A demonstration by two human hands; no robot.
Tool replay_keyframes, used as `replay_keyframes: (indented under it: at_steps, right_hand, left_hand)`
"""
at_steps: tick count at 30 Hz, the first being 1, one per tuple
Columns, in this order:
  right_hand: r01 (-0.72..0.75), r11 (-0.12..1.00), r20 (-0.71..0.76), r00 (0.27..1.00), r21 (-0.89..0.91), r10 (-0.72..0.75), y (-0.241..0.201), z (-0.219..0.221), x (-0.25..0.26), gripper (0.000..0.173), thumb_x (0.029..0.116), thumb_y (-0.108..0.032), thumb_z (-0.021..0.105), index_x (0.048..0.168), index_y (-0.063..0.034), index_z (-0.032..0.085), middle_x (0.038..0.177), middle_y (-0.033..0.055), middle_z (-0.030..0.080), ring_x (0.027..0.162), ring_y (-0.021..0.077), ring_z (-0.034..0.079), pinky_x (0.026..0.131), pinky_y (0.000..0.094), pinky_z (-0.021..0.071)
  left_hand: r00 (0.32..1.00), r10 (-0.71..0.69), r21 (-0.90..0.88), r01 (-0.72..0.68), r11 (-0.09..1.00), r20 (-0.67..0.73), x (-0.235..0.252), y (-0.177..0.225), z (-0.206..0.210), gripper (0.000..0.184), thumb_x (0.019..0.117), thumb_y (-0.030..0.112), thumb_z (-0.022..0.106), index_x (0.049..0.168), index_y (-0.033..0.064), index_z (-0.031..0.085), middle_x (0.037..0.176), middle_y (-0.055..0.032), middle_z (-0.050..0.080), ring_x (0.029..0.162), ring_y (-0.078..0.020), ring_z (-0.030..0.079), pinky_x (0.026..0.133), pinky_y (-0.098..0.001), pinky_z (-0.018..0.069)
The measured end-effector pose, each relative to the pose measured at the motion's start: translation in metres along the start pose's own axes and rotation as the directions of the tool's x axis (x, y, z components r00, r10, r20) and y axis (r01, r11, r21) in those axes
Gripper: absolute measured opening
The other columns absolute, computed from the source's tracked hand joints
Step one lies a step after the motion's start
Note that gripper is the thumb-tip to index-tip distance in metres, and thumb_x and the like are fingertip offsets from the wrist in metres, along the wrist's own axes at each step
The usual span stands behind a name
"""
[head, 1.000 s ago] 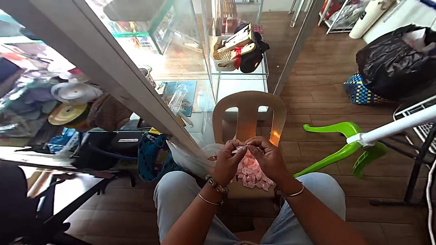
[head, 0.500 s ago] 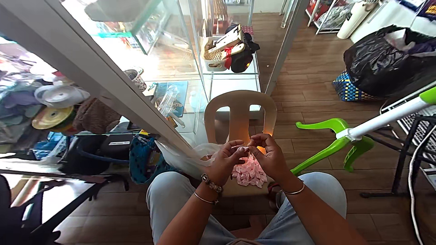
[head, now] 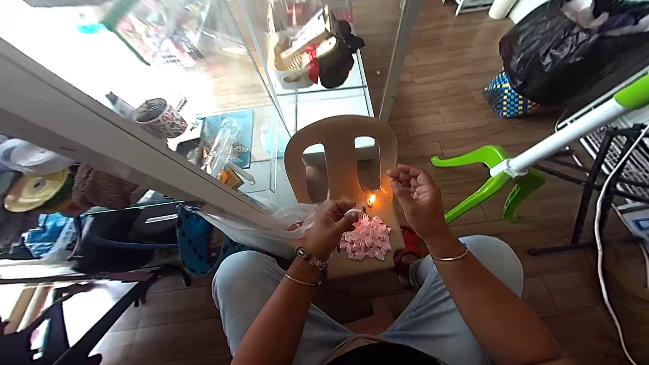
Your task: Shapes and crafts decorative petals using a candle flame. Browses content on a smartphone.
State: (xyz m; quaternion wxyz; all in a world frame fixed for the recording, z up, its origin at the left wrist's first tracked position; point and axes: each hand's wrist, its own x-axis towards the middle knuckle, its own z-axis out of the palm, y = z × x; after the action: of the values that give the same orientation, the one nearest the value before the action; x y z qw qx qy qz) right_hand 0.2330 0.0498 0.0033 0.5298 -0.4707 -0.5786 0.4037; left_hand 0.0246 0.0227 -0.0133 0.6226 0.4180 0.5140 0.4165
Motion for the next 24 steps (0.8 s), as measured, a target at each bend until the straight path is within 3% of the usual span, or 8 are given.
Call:
replay_keyframes:
  at_steps: [3,6,10,12,16,19,22,24]
  right_hand:
    - [0.005,0.999,0.018,1.000,-0.048,-0.004,-0.001,-0.003,-0.003,0.040,0.1026,-0.012,0.059,0.139,0.0002,0.049,0.131,0.0114,0.065,0.115,0.0146,0.066,0.097,0.0312,0.0540]
    - [0.026,0.996,0.020,1.000,-0.090,-0.024,-0.003,-0.004,-0.003,0.040,0.1036,-0.015,0.059,0.140,-0.0013,0.049,0.132,0.0116,0.065,0.116,0.0159,0.066,0.096,0.0319,0.0549]
    - [0.021,0.996,0.012,1.000,-0.085,-0.020,-0.004,-0.002,0.000,0.042,0.1036,-0.016,0.059,0.141,-0.0019,0.048,0.132,0.0114,0.065,0.117,0.0157,0.065,0.097,0.0316,0.0545]
    - [0.017,0.997,0.011,1.000,-0.082,-0.016,-0.005,-0.002,0.000,0.043,0.1036,-0.016,0.059,0.142,-0.0022,0.047,0.132,0.0115,0.065,0.116,0.0157,0.066,0.096,0.0315,0.0549]
    - [0.045,0.995,0.015,0.999,-0.093,-0.043,-0.006,-0.002,-0.001,0.043,0.1035,-0.016,0.059,0.143,-0.0024,0.048,0.133,0.0116,0.066,0.115,0.0160,0.066,0.093,0.0313,0.0556]
    - [0.015,0.995,0.028,1.000,-0.097,-0.012,-0.008,-0.002,-0.002,0.043,0.1041,-0.018,0.058,0.144,-0.0052,0.047,0.133,0.0096,0.065,0.114,0.0157,0.067,0.091,0.0313,0.0565]
    - [0.001,0.995,0.034,0.999,-0.100,0.002,-0.009,0.001,-0.002,0.042,0.1038,-0.017,0.059,0.143,-0.0061,0.048,0.132,0.0084,0.066,0.111,0.0150,0.067,0.089,0.0301,0.0568]
    - [0.000,0.995,0.047,0.999,-0.095,0.005,-0.010,0.005,-0.002,0.043,0.1037,-0.016,0.058,0.144,-0.0061,0.048,0.133,0.0084,0.066,0.112,0.0149,0.067,0.090,0.0301,0.0567]
  left_hand:
    - [0.993,-0.105,0.379,0.080,0.922,0.046,0.017,-0.027,-0.001,0.021,0.0992,0.006,0.064,0.119,-0.0023,0.062,0.101,-0.0102,0.066,0.082,-0.0127,0.064,0.077,-0.0309,0.0556]
    - [0.960,-0.276,0.612,0.185,0.769,0.056,0.028,-0.048,0.003,0.028,0.1023,0.015,0.061,0.124,-0.0021,0.063,0.111,-0.0159,0.066,0.091,-0.0193,0.065,0.085,-0.0368,0.0543]
    - [0.921,-0.386,0.547,0.297,0.783,0.053,0.028,-0.056,0.017,0.043,0.1011,0.011,0.063,0.141,-0.0007,0.051,0.132,-0.0175,0.062,0.105,-0.0191,0.066,0.088,-0.0346,0.0544]
    - [0.910,-0.412,0.522,0.330,0.786,0.045,0.028,-0.057,0.016,0.050,0.1006,0.009,0.063,0.147,0.0021,0.046,0.143,-0.0186,0.056,0.112,-0.0233,0.066,0.089,-0.0382,0.0559]
    - [0.932,-0.360,0.645,0.292,0.706,-0.028,0.030,-0.058,-0.004,0.047,0.1018,0.008,0.058,0.148,0.0038,0.047,0.148,-0.0195,0.051,0.113,-0.0283,0.066,0.090,-0.0436,0.0562]
    - [0.950,-0.295,0.818,0.246,0.520,-0.098,0.030,-0.059,-0.021,0.043,0.1013,0.007,0.056,0.143,0.0000,0.053,0.146,-0.0218,0.053,0.129,-0.0350,0.057,0.108,-0.0501,0.0460]
    - [0.939,-0.286,0.922,0.273,0.275,-0.192,0.025,-0.067,-0.026,0.044,0.1010,0.010,0.058,0.144,0.0014,0.054,0.148,-0.0262,0.050,0.134,-0.0449,0.051,0.111,-0.0597,0.0410]
    - [0.930,-0.285,0.952,0.277,0.133,-0.231,0.023,-0.077,-0.026,0.046,0.1012,0.013,0.058,0.146,0.0039,0.053,0.149,-0.0245,0.050,0.135,-0.0463,0.050,0.109,-0.0626,0.0416]
